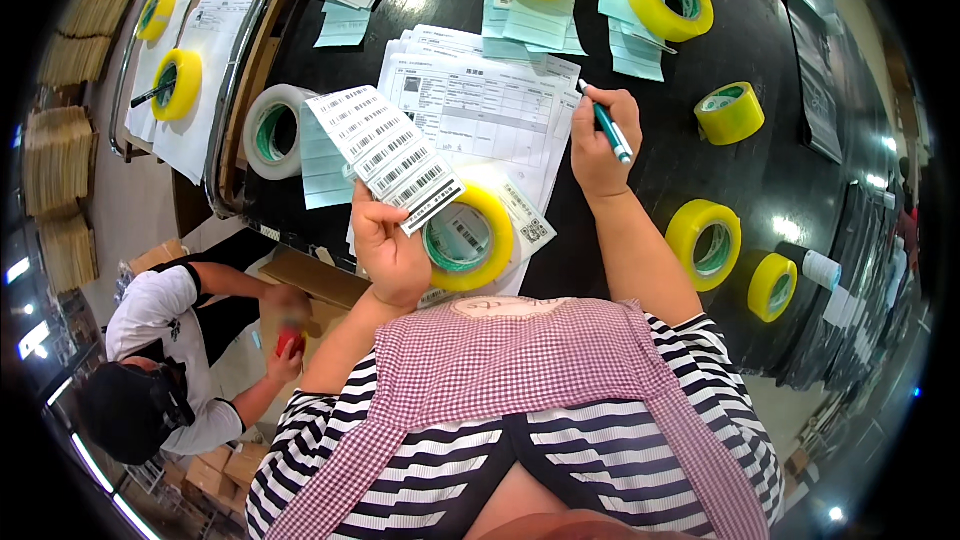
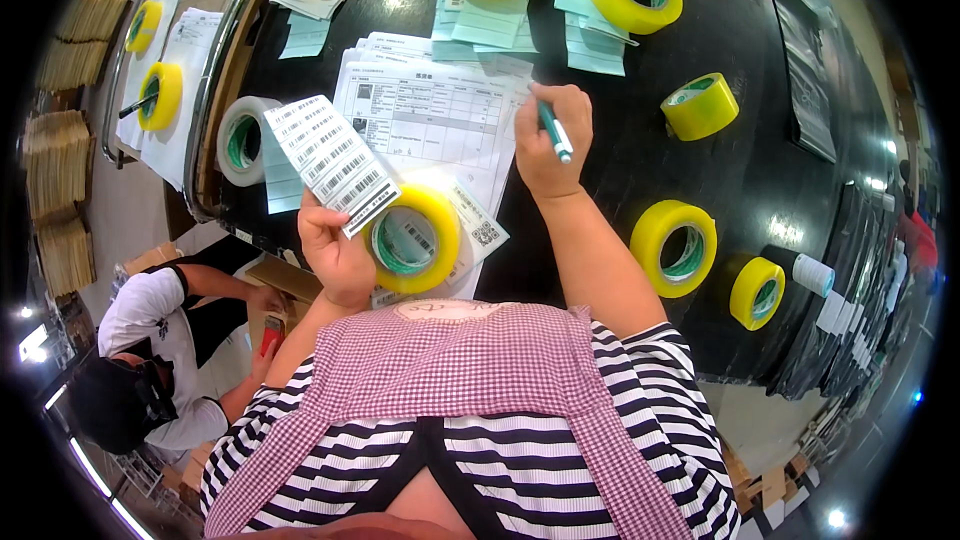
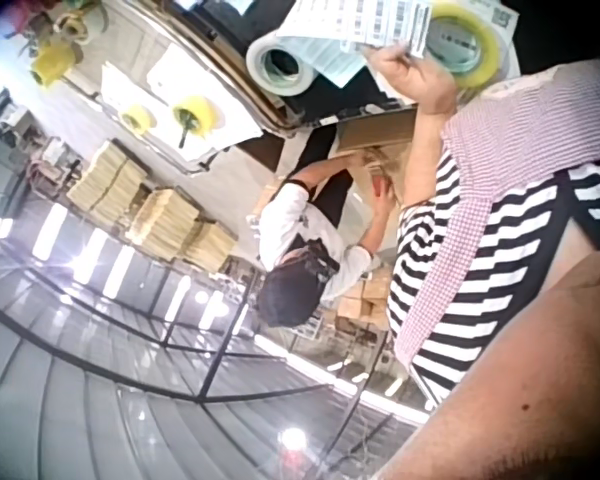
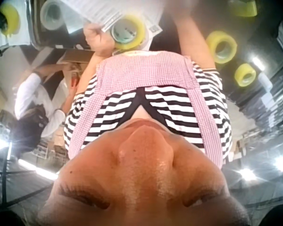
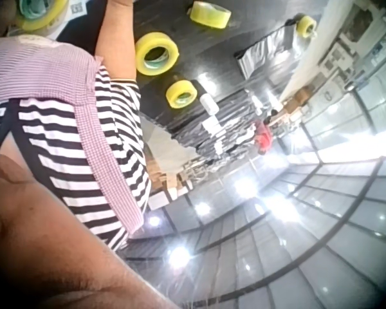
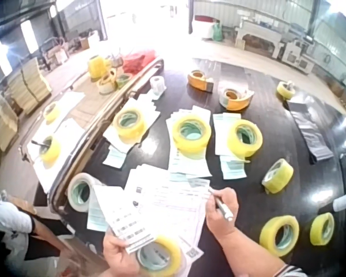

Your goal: The person organizes a strip of barcode labels and applies them one by one to the top of several black plastic shipping bags lined up on a work table.

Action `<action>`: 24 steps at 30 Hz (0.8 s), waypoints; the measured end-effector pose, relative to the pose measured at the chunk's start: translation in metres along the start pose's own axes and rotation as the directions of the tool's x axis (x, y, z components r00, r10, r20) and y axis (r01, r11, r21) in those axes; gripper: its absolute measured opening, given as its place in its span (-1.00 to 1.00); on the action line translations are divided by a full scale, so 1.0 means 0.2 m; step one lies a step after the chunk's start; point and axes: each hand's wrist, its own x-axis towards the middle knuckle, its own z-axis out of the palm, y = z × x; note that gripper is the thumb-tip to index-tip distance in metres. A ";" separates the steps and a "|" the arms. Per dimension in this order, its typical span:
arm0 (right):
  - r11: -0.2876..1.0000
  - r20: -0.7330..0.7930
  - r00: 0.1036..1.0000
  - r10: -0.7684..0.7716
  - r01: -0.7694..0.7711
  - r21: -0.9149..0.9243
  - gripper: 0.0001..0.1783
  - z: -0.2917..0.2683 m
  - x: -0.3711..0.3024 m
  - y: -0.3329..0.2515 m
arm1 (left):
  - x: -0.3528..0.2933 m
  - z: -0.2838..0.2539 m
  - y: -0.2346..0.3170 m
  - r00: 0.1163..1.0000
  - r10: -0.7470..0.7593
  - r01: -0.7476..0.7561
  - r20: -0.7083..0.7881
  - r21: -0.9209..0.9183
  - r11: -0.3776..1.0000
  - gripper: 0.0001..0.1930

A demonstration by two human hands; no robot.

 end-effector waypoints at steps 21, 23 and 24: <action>0.225 0.474 0.643 0.602 -0.706 0.672 -0.88 -1.13 -0.59 -0.64 | -0.29 0.68 0.46 0.731 0.463 -0.402 0.501 -0.231 0.886 -0.72; 0.270 0.333 0.682 0.651 -0.618 0.738 -0.85 -1.29 -0.67 -0.65 | -0.42 0.76 0.51 0.639 0.479 -0.448 0.602 -0.215 0.868 -0.70; 0.314 0.264 0.698 0.666 -0.583 0.749 -0.82 -1.40 -0.69 -0.65 | -0.47 0.81 0.55 0.587 0.491 -0.482 0.643 -0.210 0.851 -0.69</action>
